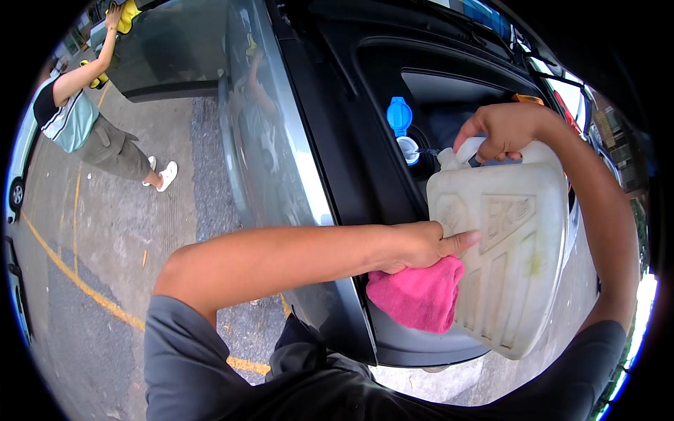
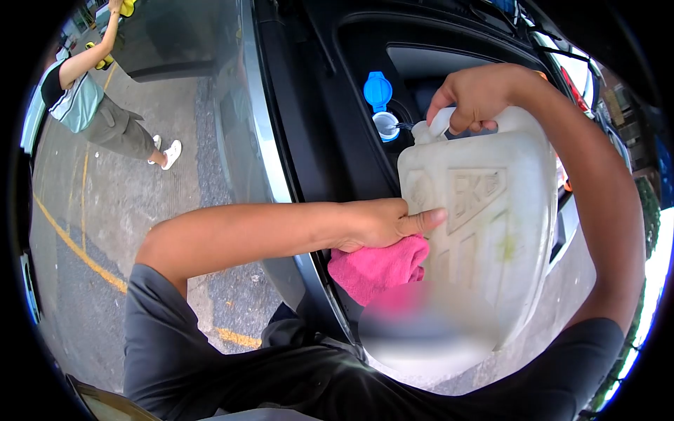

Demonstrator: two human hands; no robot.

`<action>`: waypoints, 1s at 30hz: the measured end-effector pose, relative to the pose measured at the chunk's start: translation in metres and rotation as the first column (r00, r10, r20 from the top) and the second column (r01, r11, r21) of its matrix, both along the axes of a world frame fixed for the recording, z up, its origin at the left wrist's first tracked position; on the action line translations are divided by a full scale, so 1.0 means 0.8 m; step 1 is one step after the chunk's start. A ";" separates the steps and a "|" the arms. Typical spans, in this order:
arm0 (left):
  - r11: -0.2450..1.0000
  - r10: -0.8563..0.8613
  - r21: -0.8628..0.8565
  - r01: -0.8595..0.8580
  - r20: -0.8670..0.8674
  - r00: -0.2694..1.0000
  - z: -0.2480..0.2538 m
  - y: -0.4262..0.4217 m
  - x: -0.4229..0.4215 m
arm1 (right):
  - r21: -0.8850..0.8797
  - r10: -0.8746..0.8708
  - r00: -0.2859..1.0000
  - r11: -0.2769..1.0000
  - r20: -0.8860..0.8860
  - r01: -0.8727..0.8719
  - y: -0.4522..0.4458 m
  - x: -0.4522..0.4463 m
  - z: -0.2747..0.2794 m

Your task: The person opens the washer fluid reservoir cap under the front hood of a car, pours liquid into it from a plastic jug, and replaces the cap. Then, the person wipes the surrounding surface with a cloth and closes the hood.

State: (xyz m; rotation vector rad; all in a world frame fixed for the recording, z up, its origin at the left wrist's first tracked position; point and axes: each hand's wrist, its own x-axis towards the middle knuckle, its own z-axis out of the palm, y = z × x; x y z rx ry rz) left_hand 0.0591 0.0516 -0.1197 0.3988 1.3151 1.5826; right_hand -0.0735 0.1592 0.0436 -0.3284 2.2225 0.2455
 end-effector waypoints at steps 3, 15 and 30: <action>1.000 -0.016 -0.008 0.016 0.010 1.000 -0.005 0.003 -0.001 | 0.006 -0.012 1.000 1.000 0.008 0.012 -0.002 0.000 0.001; 0.998 -0.025 0.056 0.023 0.032 0.999 0.006 -0.005 0.001 | 0.000 -0.013 0.999 1.000 0.035 0.013 0.000 -0.003 0.000; 0.997 -0.019 0.079 0.017 0.031 0.999 0.013 -0.010 0.006 | 0.029 0.004 1.000 1.000 0.027 -0.005 -0.003 -0.003 0.000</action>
